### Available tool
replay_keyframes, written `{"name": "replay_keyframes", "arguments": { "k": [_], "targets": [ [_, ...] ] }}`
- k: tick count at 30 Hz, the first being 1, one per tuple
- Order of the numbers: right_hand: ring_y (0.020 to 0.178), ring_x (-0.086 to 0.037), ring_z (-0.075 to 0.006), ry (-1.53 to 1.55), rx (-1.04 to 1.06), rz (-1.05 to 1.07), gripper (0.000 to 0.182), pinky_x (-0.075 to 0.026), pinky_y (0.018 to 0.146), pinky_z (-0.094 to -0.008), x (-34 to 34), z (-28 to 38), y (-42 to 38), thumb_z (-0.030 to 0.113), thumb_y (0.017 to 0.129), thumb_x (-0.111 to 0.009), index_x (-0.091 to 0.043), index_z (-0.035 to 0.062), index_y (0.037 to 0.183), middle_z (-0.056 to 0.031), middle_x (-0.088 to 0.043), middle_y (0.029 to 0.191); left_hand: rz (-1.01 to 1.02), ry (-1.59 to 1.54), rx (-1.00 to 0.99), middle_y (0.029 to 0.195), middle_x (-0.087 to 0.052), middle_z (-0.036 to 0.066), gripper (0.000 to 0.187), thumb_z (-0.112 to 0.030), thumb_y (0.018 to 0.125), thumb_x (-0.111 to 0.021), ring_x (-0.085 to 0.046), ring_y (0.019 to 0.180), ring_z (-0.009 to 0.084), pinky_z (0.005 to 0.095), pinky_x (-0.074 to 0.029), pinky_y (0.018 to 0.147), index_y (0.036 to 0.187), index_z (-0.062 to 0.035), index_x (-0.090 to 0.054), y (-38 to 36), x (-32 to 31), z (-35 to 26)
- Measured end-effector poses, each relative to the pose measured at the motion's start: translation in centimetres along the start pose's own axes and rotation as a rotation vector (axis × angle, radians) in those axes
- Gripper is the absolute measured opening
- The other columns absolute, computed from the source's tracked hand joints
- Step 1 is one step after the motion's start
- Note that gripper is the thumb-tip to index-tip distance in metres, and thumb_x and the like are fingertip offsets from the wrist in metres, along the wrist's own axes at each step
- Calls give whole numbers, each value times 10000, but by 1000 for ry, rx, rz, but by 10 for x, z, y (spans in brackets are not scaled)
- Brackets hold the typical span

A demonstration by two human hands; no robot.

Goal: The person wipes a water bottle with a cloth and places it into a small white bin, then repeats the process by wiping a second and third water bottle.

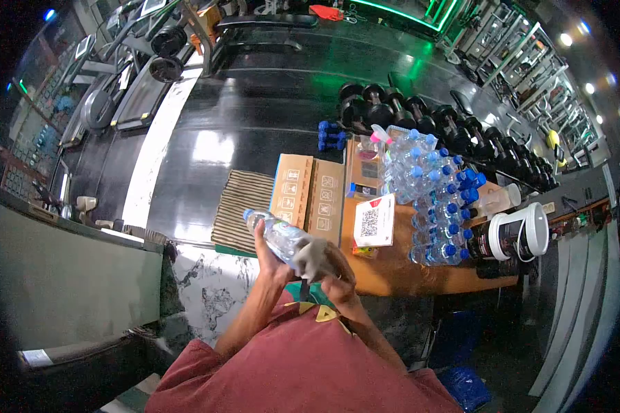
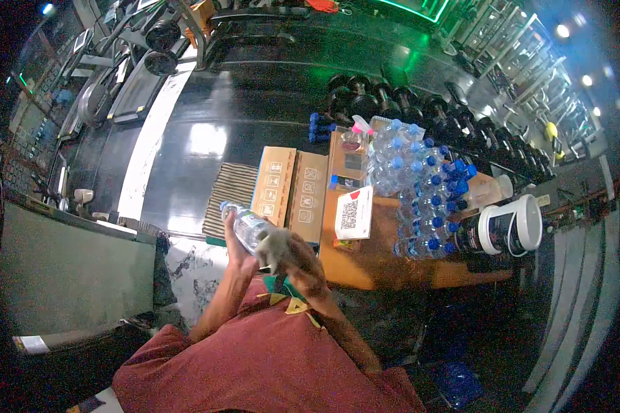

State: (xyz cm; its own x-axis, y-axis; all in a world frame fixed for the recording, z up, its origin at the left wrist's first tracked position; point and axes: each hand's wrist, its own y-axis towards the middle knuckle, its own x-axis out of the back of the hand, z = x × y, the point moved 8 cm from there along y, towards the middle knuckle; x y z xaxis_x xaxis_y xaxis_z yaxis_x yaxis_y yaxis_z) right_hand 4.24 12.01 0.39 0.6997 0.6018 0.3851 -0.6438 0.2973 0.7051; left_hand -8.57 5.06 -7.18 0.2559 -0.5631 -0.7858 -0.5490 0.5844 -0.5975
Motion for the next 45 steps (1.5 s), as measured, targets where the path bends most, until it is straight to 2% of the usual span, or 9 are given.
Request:
{"name": "replay_keyframes", "arguments": {
  "k": [5,14,21,25,29,32,37,41,45],
  "targets": [
    [1046,-561,-359,-212,-326,-143,241,-454,871,-396,24,-13,12,45,828,-517,-597,-37,1040,-210,-576,1127,173,-169,60,871,-548,168,616,-517,754,-600,-568,808,286,413,-494,770,1046,3,-447,3,-4,0],
    [1091,-513,-433,-71,150,91,274,-428,923,-489,-3,29,13,0,767,-566,-626,108,1012,-191,-534,1191,102,-10,29,887,-581,155,626,-571,751,-563,-586,801,299,422,-493,776,989,6,-510,-4,-4,10],
    [1078,-543,-326,-186,-328,-69,382,-437,902,-376,21,-16,8,32,786,-460,-517,-29,1158,-196,-543,1171,182,25,131,872,-600,147,565,-556,773,-552,-602,804,270,417,-505,756,1005,-42,-528,-18,-11,10],
    [1137,-444,-209,153,-1026,-519,436,-354,961,-336,49,-60,-34,105,859,-473,-409,-20,1272,-130,-452,1255,243,408,89,941,-601,142,585,-514,796,-545,-606,833,264,412,-502,782,1109,-23,-499,-29,-4,8],
    [1151,-438,-207,683,-945,-724,433,-362,956,-335,61,-46,15,207,906,-483,-396,56,1303,-68,-439,1270,340,1010,-186,963,-606,118,589,-451,770,-614,-606,891,237,390,-494,809,1155,-21,-493,-32,8,-10],
    [1131,-456,-218,233,-840,-662,424,-377,938,-338,90,-25,25,161,893,-483,-399,59,1296,-58,-481,1215,347,1241,-255,953,-622,92,577,-283,697,-741,-598,869,178,327,-481,808,1136,13,-513,-41,11,-13],
    [1080,-488,-383,-180,-157,310,434,-387,939,-410,34,65,108,13,684,-569,-547,38,1116,-190,-518,1113,592,1554,-289,974,-631,93,543,-149,628,-767,-597,881,144,293,-482,788,1096,24,-552,-77,-37,-1],
    [1060,-505,-380,-96,-239,258,445,-392,941,-393,37,52,100,-5,686,-540,-550,70,1125,-184,-530,1100,596,1576,-496,865,-628,106,474,-132,609,-746,-588,825,158,294,-468,762,1027,22,-583,-89,-45,-6],
    [1100,-496,-228,392,-898,235,461,-417,910,-346,37,9,63,-68,713,-449,-515,21,1160,-155,-495,1191,585,1594,-468,858,-621,107,474,-125,602,-742,-590,812,163,296,-469,758,1024,22,-584,-90,-29,-10]
  ]
}}
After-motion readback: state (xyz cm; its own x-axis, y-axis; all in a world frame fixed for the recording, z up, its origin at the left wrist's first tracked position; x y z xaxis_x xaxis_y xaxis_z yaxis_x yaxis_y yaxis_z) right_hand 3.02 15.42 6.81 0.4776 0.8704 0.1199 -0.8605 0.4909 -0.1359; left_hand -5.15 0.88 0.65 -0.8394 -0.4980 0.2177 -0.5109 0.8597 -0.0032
